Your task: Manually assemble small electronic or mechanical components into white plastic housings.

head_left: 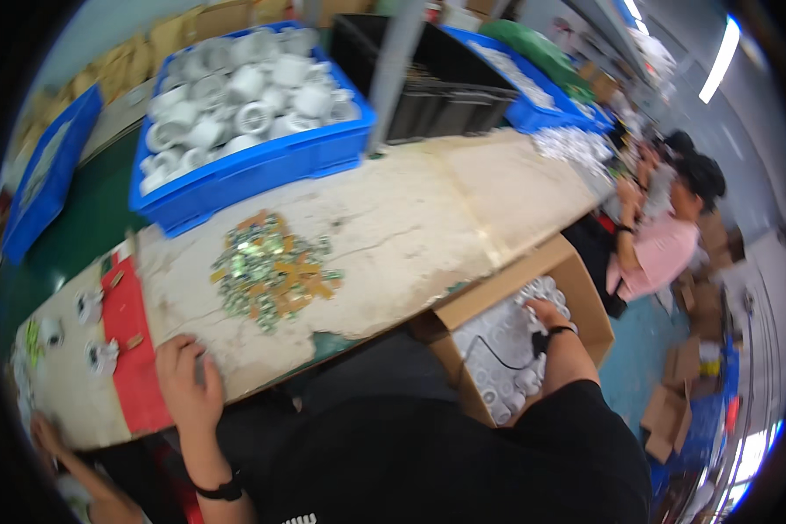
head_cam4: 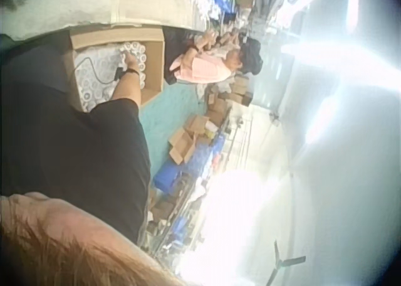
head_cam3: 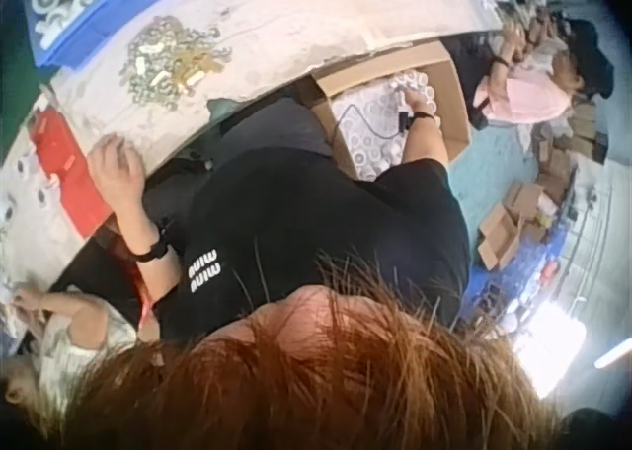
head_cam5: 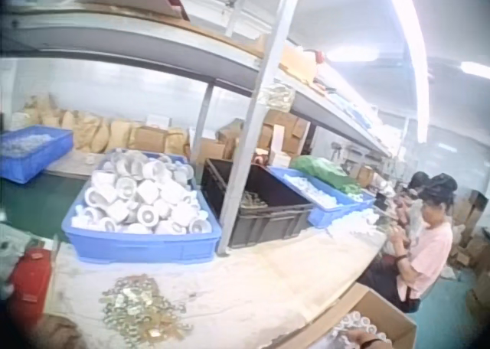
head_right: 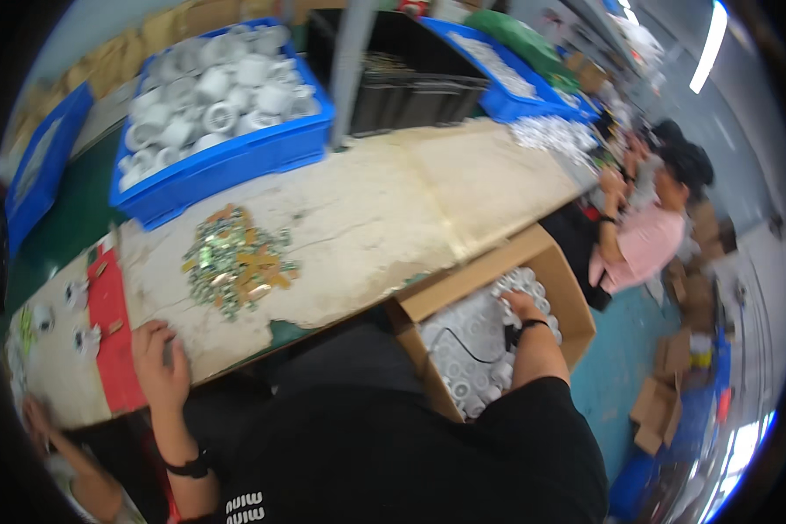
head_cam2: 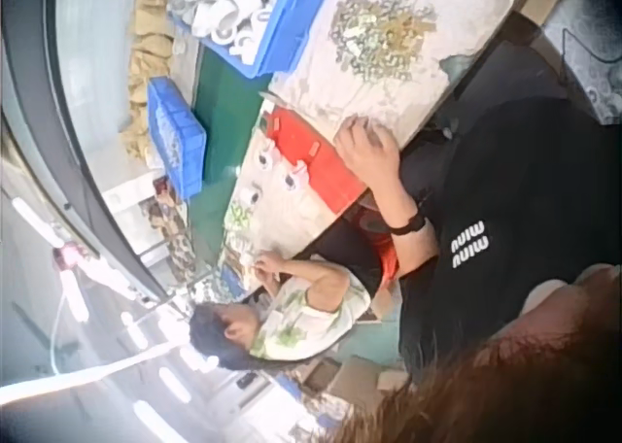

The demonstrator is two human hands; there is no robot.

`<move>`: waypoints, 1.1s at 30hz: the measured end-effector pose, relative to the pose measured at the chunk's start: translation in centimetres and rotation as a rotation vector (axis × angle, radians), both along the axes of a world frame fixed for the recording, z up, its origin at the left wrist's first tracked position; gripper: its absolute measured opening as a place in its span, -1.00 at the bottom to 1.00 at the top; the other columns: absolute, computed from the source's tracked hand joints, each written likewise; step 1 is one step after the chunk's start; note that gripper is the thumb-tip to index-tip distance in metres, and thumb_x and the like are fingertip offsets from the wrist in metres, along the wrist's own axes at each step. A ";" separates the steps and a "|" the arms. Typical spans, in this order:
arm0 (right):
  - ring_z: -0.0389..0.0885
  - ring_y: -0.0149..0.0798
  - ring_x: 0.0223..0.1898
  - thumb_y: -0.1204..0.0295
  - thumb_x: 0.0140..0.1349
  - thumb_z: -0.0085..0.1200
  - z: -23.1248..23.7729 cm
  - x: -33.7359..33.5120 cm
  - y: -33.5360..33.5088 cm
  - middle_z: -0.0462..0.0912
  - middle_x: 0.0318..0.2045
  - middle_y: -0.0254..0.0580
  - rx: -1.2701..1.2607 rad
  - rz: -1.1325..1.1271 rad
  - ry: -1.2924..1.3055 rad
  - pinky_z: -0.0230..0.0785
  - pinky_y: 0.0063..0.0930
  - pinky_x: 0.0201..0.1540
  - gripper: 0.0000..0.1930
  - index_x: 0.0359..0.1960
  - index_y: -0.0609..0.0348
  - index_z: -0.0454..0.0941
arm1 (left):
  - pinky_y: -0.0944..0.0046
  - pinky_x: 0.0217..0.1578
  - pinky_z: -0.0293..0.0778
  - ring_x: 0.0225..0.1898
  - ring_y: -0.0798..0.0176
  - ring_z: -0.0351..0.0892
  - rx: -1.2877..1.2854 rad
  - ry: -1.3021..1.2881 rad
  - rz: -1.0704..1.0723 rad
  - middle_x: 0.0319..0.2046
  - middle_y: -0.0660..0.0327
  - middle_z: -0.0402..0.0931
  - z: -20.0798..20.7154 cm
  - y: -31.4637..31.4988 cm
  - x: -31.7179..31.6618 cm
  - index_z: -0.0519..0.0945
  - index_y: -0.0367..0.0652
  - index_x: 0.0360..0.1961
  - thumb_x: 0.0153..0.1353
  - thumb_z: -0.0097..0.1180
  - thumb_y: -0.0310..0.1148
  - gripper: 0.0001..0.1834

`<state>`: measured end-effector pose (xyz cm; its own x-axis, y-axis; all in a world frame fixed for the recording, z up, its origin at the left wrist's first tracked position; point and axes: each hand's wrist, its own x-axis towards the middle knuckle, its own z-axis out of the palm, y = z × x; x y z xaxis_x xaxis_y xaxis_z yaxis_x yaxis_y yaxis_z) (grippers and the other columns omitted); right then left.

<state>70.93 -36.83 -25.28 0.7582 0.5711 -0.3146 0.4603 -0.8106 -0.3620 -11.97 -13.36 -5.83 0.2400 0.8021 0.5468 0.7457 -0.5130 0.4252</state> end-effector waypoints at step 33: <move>0.24 0.27 0.51 0.31 -0.30 0.43 40.8 -35.3 25.4 0.18 0.52 0.22 0.766 1.003 -0.572 0.13 0.00 0.52 -0.13 0.28 -0.04 0.67 | 0.01 -0.02 0.44 -0.05 0.03 0.53 0.038 -0.084 -0.019 -0.20 0.19 0.59 0.2 -0.8 -2.4 0.65 -0.18 -0.34 0.10 0.33 -0.35 -0.84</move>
<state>35.64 -11.39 15.53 -0.1587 0.8304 0.5341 0.9558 0.2647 -0.1276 -14.40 -14.18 -5.62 0.2067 0.7761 0.5957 0.6980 -0.5437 0.4660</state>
